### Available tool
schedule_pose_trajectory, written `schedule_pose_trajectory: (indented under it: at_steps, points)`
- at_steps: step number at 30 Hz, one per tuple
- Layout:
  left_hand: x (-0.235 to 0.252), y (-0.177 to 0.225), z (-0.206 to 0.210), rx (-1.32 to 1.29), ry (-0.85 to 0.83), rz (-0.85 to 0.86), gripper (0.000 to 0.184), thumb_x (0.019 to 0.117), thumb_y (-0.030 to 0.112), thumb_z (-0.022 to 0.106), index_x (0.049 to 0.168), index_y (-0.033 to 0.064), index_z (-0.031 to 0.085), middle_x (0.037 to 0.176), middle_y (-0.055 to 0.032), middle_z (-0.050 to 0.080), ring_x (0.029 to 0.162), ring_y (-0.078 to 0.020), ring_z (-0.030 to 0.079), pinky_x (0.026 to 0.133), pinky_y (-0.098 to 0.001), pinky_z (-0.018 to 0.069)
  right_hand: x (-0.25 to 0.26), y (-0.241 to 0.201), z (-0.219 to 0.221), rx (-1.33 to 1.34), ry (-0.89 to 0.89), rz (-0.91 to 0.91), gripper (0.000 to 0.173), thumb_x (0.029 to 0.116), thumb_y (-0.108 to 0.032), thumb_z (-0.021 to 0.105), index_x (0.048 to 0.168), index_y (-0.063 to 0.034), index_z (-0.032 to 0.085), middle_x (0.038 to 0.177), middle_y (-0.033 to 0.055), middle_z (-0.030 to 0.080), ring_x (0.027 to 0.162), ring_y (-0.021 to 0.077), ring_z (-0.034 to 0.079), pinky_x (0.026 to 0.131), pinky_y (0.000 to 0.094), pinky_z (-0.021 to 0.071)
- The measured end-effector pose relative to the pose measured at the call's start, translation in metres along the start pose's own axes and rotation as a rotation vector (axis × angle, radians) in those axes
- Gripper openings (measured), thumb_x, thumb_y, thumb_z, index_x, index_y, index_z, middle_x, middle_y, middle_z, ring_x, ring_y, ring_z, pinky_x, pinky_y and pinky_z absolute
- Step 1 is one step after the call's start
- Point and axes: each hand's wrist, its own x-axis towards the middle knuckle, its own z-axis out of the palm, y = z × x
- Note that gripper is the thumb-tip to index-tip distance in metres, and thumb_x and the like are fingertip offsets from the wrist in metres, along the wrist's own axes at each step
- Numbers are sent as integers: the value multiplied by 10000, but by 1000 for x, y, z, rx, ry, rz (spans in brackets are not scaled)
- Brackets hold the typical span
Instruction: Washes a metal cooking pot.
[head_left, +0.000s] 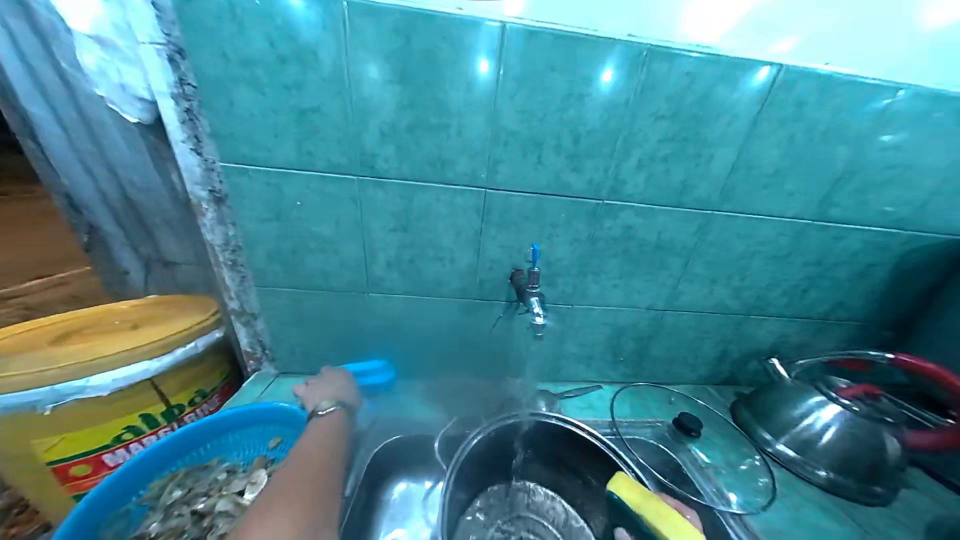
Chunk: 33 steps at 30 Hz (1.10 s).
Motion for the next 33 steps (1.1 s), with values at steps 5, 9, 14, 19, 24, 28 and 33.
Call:
schedule_pose_trajectory:
  at_steps: [5, 9, 14, 19, 24, 28, 33]
  points:
    - [-23, 5, -23, -138, -6, 1, 313, 962, 91, 650, 1229, -70, 617, 1280, -286, 634, 1216, -439, 619, 975, -606, 509, 1, -6, 4, -90, 5, 59, 579, 881, 9, 708, 1348, 180, 412, 1166, 235, 657, 1064, 127, 681, 956, 295, 562]
    - [-43, 7, -60, -409, 168, 158, 297, 998, 141, 606, 1197, -71, 662, 1215, -342, 639, 1176, -509, 611, 965, -689, 471, 3, -10, 6, -147, 37, 94, 582, 872, 11, 713, 1359, 167, 433, 1140, 257, 677, 1039, 202, 703, 940, 361, 570]
    - [-100, 47, -85, -634, -23, 571, 236, 1029, 147, 582, 1191, 13, 689, 1086, -241, 685, 1003, -391, 666, 902, -598, 518, 6, -12, 9, -217, 3, 108, 603, 876, 4, 716, 1386, 155, 433, 1163, 282, 677, 1071, 314, 701, 961, 462, 560]
    - [-153, 117, -62, -477, -455, 734, 293, 1031, 172, 544, 1255, 33, 672, 1209, -197, 659, 1046, -299, 644, 923, -494, 511, 7, -13, 9, -231, 1, 108, 629, 877, -17, 731, 1404, 151, 430, 1194, 306, 665, 1093, 365, 695, 974, 508, 549]
    - [-155, 170, -44, -1187, -545, 437, 312, 1048, 54, 529, 1344, -43, 547, 1169, -174, 647, 922, -173, 652, 856, -309, 542, 5, -18, 9, -237, -10, 163, 636, 884, -9, 727, 1428, 122, 424, 1205, 298, 666, 1103, 387, 689, 980, 536, 540]
    - [-150, 191, -40, -1278, -441, 354, 264, 1062, 183, 555, 1227, -10, 627, 948, -80, 628, 722, -119, 576, 701, -282, 513, 7, -20, 6, -257, -46, 218, 637, 894, -26, 726, 1444, 88, 426, 1217, 290, 663, 1098, 404, 688, 965, 561, 541]
    - [-149, 188, -50, -998, -312, 373, 405, 1117, 356, 391, 1127, 10, 600, 783, -51, 460, 600, -147, 406, 576, -316, 397, 7, -21, 4, -276, -70, 222, 643, 886, -20, 728, 1442, 94, 426, 1194, 290, 677, 1087, 422, 691, 957, 573, 539]
